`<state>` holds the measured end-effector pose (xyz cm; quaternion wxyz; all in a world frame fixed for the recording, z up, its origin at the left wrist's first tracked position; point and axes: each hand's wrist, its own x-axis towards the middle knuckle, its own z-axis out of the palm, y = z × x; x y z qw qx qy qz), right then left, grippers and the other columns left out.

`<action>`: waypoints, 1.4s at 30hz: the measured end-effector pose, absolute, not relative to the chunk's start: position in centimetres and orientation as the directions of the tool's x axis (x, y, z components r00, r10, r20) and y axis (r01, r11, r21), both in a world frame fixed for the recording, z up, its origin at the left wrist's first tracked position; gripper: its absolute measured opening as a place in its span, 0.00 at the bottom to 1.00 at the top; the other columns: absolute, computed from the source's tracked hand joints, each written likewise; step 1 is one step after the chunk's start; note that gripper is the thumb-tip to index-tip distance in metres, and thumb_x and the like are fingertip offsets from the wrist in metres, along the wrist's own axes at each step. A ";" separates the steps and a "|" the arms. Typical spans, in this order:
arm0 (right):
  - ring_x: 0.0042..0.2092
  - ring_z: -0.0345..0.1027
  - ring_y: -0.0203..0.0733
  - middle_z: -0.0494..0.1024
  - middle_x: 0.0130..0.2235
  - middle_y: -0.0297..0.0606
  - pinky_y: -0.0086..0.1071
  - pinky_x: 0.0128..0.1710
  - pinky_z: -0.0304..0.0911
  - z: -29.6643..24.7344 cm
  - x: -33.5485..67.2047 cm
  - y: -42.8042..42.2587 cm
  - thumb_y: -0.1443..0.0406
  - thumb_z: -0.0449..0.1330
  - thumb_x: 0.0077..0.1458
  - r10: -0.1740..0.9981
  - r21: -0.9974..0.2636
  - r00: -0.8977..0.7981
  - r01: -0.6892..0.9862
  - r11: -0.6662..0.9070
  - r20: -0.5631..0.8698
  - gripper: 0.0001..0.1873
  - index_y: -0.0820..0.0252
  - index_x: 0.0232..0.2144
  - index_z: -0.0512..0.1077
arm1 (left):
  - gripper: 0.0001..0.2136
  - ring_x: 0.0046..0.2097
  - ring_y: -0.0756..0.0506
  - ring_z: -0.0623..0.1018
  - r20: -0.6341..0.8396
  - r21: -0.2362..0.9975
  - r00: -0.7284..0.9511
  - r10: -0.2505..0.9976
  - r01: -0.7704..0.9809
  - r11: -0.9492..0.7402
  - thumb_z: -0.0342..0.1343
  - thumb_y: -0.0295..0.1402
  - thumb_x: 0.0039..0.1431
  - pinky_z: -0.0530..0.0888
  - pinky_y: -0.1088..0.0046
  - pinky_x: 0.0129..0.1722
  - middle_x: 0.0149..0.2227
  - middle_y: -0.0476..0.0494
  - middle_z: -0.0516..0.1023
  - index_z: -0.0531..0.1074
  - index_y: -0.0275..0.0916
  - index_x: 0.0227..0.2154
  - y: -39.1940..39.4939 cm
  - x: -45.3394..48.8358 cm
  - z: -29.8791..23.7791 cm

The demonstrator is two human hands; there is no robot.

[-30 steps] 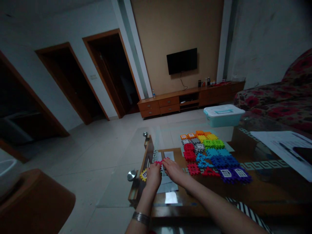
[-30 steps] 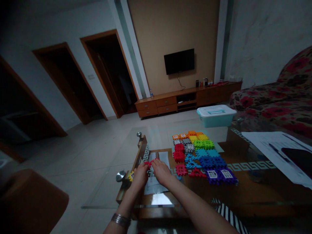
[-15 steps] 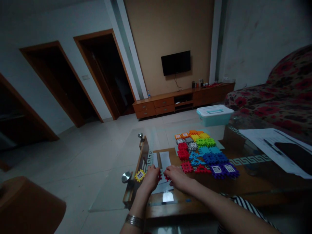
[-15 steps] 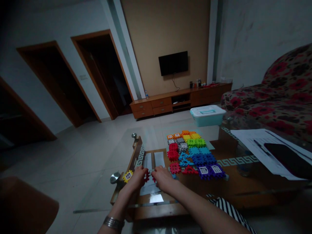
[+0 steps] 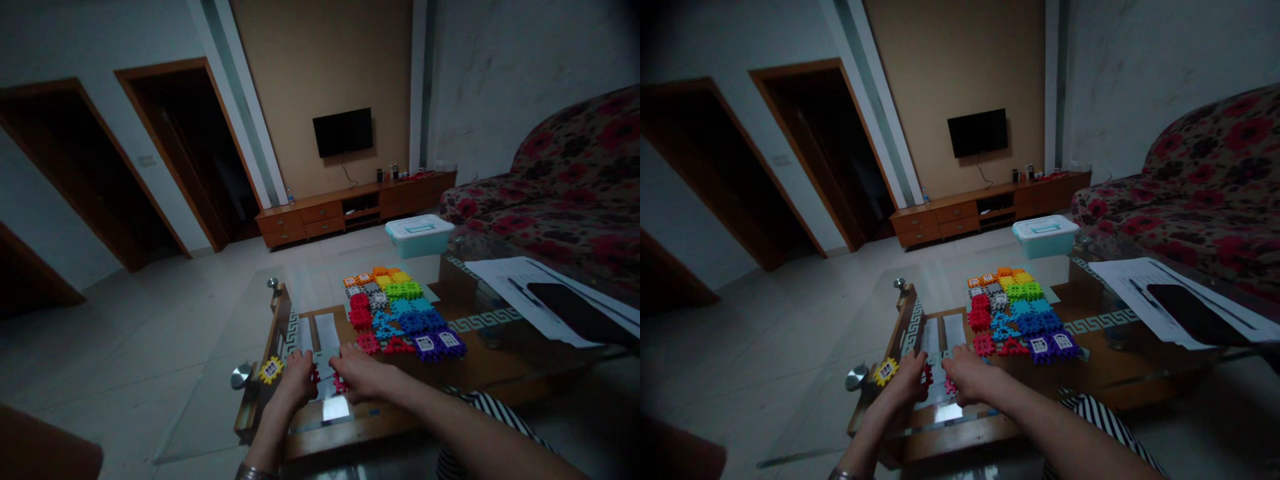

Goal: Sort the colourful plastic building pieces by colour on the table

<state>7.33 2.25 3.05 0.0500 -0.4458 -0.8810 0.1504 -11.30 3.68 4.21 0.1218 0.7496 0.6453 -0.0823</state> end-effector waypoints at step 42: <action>0.52 0.65 0.45 0.72 0.49 0.45 0.39 0.54 0.59 3.0 18.0 6.1 0.74 0.54 0.52 0.934 -0.531 -0.200 0.778 0.335 0.296 0.25 0.61 0.53 0.69 | 0.17 0.49 0.43 0.75 0.010 0.249 0.374 0.927 0.897 -0.365 0.54 0.40 0.64 0.75 0.58 0.48 0.53 0.40 0.72 0.68 0.39 0.52 6.3 0.2 4.6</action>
